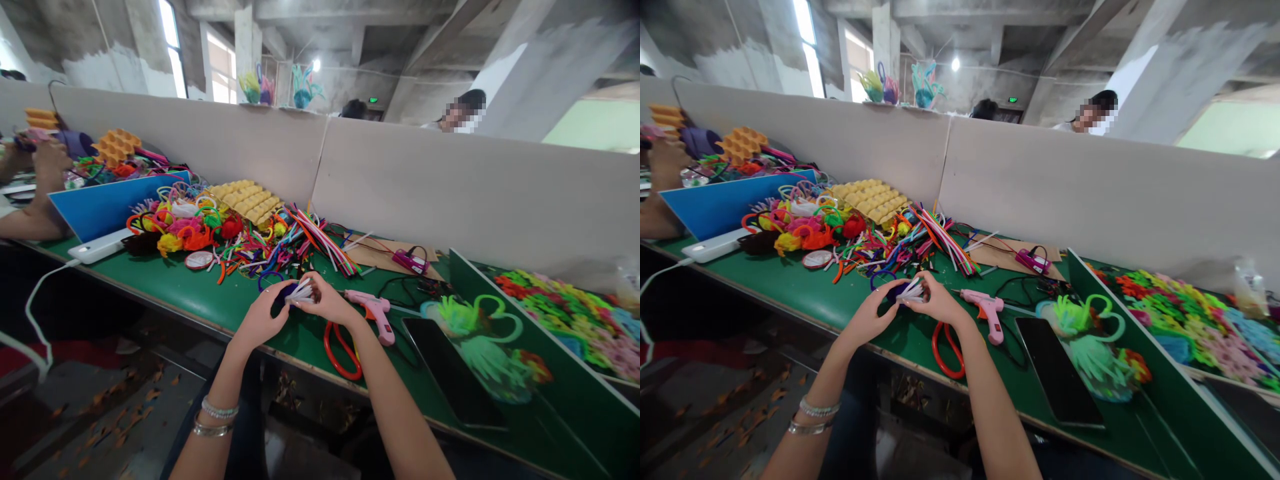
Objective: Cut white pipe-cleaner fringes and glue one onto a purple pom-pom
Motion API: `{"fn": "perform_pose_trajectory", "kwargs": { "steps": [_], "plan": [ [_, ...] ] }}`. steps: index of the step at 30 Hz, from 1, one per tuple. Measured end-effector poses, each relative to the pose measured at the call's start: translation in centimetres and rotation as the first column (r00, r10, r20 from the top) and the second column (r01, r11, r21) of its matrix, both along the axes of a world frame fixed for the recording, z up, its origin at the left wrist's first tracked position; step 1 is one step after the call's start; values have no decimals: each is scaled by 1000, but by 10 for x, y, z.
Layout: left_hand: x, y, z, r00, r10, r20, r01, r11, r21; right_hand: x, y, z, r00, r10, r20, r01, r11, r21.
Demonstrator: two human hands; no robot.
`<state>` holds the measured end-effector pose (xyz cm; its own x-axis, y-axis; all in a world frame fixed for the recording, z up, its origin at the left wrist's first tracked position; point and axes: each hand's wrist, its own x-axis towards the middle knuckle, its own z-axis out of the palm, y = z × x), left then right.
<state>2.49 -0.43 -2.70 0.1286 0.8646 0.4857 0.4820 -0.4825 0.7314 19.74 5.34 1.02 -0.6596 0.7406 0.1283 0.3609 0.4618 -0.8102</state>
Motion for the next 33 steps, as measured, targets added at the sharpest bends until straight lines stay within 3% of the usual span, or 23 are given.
{"fn": "perform_pose_trajectory", "kwargs": {
  "steps": [17,24,33],
  "plan": [
    [0,0,0,999,34,-22,-34,999,6,1,4,-6,999,35,-26,-35,999,-16],
    [-2,-1,2,996,-68,60,72,995,-69,0,5,-7,996,36,-87,-42,997,-69],
    [-2,-1,2,992,-65,112,77,991,-113,2,6,-8,996,31,-79,-36,998,-54]
  ]
}}
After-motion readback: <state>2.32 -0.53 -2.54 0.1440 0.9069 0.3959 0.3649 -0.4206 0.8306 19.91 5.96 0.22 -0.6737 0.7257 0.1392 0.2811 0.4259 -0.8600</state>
